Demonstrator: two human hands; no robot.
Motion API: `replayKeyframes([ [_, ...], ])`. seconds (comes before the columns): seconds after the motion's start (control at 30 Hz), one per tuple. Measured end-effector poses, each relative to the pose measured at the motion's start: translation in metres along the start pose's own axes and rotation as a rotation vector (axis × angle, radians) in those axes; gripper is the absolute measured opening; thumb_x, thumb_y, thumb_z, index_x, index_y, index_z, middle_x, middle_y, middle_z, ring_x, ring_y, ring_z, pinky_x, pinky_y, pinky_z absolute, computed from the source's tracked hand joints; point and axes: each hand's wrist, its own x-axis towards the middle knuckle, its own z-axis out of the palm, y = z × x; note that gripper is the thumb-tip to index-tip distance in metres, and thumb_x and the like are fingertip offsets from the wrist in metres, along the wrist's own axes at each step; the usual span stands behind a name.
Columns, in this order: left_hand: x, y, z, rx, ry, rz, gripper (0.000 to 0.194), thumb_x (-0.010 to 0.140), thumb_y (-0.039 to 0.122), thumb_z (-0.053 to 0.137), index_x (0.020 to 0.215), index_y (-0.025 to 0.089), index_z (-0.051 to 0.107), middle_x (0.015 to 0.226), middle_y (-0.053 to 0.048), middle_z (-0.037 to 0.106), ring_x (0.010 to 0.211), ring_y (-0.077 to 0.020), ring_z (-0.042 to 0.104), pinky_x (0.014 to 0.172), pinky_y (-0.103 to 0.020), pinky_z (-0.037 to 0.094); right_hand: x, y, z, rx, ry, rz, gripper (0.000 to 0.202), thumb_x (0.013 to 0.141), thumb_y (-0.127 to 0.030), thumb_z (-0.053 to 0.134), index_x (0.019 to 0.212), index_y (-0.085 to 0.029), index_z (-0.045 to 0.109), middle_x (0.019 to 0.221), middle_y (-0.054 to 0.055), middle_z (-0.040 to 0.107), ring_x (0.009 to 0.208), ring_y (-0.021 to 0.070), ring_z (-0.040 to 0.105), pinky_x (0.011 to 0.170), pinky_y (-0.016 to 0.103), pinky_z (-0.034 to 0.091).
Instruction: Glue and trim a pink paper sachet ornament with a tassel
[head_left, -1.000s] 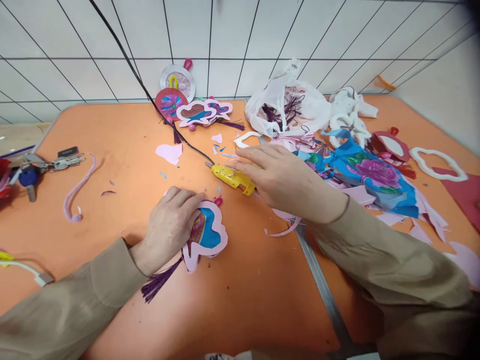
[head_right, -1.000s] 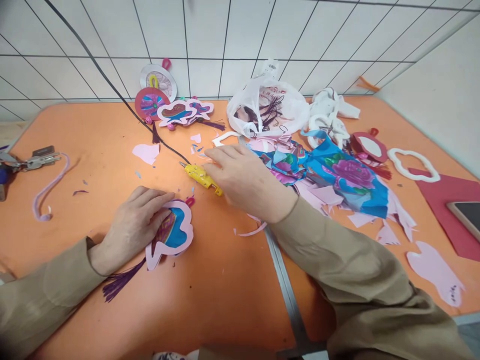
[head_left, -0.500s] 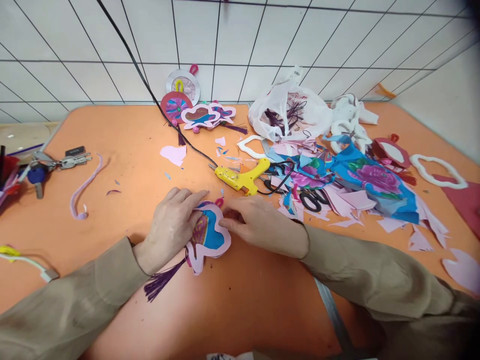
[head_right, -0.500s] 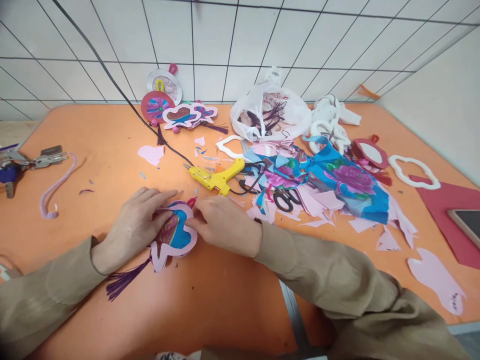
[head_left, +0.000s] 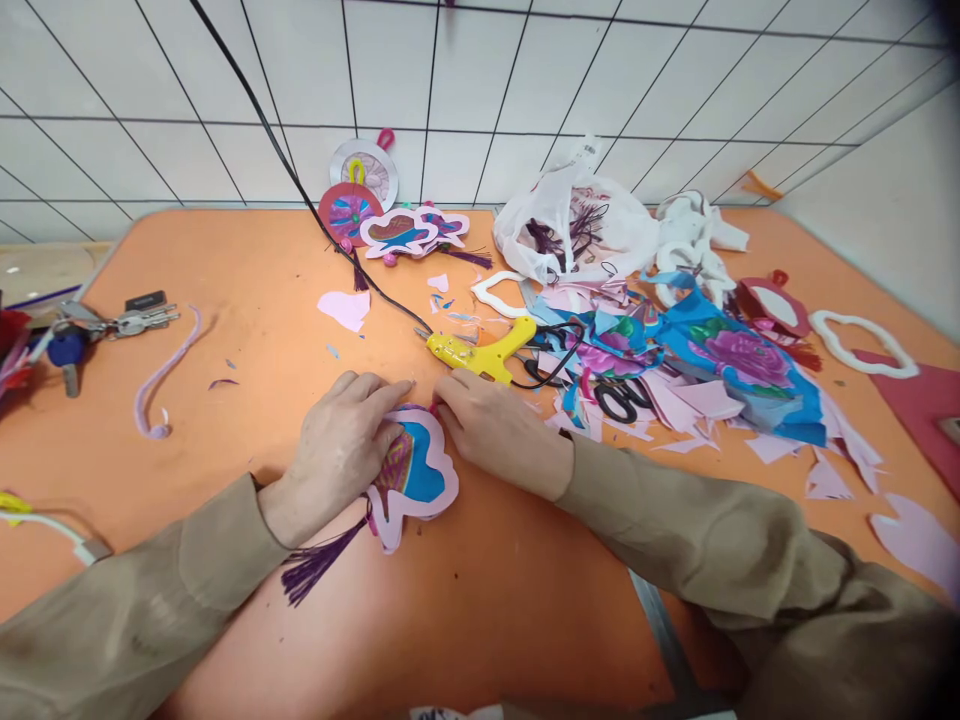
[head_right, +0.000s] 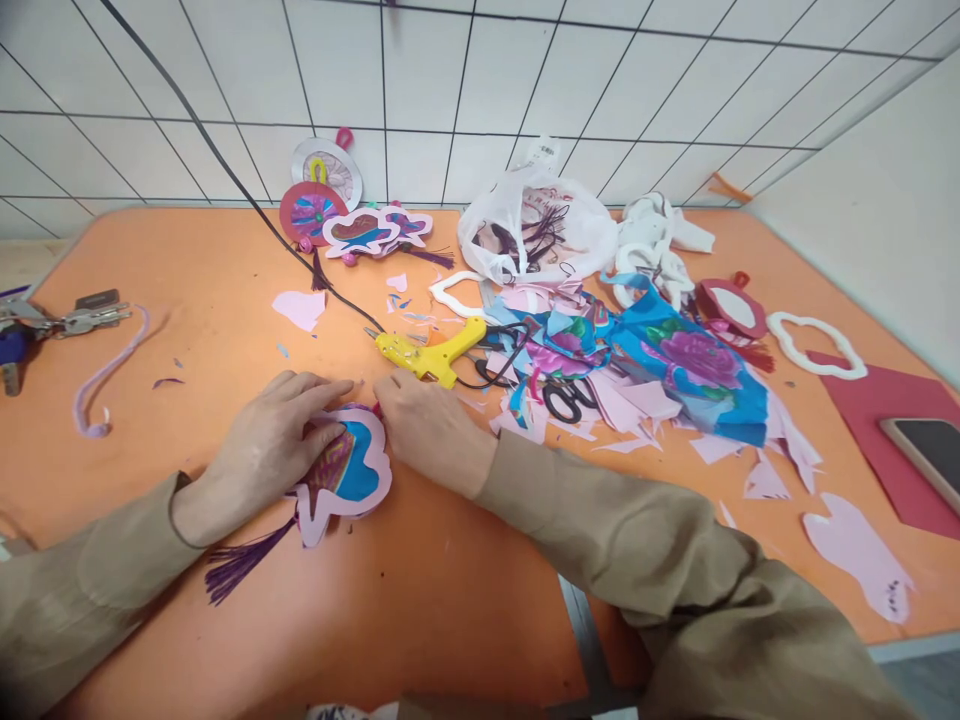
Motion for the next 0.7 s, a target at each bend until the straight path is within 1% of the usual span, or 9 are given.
replayKeyframes([
  [0.1,0.001,0.001,-0.003,-0.006,-0.025,0.001,0.034,0.082,0.013,0.054,0.114,0.019,0.065,0.096,-0.008,0.068,0.09,-0.025,0.057,0.073,-0.037,0.05,-0.001,0.0,-0.001,0.064,0.026,-0.007,0.016,0.09,-0.012,0.041,0.088,-0.012,0.057,0.092,0.011,0.061,0.081,0.0203,0.057,0.066,0.03,0.037],
  [0.17,0.002,0.0,-0.006,-0.02,-0.04,-0.004,0.035,0.082,0.013,0.056,0.115,0.018,0.065,0.096,-0.008,0.069,0.091,-0.0255,0.057,0.074,-0.038,0.049,-0.002,0.002,-0.001,0.149,0.074,-0.014,0.013,0.09,-0.012,0.042,0.086,-0.013,0.055,0.089,0.01,0.062,0.081,0.0195,0.057,0.067,0.029,0.038],
  [0.27,0.003,-0.003,-0.009,-0.078,-0.064,-0.039,0.037,0.079,0.013,0.06,0.116,0.018,0.066,0.091,-0.008,0.07,0.091,-0.0262,0.058,0.072,-0.038,0.049,-0.003,0.006,-0.002,0.292,0.152,-0.025,0.011,0.09,-0.015,0.045,0.083,-0.015,0.053,0.079,0.005,0.061,0.071,0.016,0.055,0.064,0.027,0.037],
  [0.37,0.004,-0.006,-0.012,-0.178,-0.082,-0.059,0.033,0.082,0.018,0.061,0.114,0.021,0.067,0.09,-0.007,0.07,0.09,-0.0246,0.06,0.072,-0.036,0.05,-0.003,0.007,-0.003,0.394,0.183,-0.035,0.01,0.088,-0.014,0.047,0.081,-0.017,0.052,0.073,0.001,0.06,0.063,0.0128,0.051,0.061,0.025,0.036],
  [0.47,0.004,-0.007,-0.013,-0.219,-0.074,-0.035,0.022,0.085,0.022,0.06,0.104,0.023,0.071,0.09,-0.005,0.071,0.088,-0.0235,0.061,0.072,-0.036,0.051,-0.004,0.006,-0.004,0.447,0.167,-0.034,0.009,0.087,-0.013,0.048,0.08,-0.018,0.053,0.071,0.0,0.061,0.061,0.0118,0.051,0.06,0.024,0.036],
  [0.57,0.005,-0.005,-0.013,-0.275,-0.054,-0.025,0.016,0.083,0.021,0.061,0.094,0.023,0.073,0.086,-0.005,0.071,0.084,-0.0222,0.063,0.071,-0.035,0.052,-0.004,0.004,-0.005,0.455,0.17,-0.038,0.009,0.086,-0.013,0.049,0.08,-0.018,0.054,0.069,-0.001,0.061,0.06,0.0119,0.052,0.06,0.024,0.036],
  [0.7,0.005,-0.005,-0.011,-0.437,-0.074,-0.09,0.012,0.082,0.025,0.061,0.085,0.021,0.073,0.083,-0.005,0.07,0.077,-0.02,0.066,0.068,-0.032,0.054,-0.004,0.002,-0.005,0.449,0.192,-0.056,0.01,0.085,-0.013,0.049,0.078,-0.018,0.054,0.069,0.0,0.061,0.062,0.0122,0.053,0.06,0.024,0.036],
])
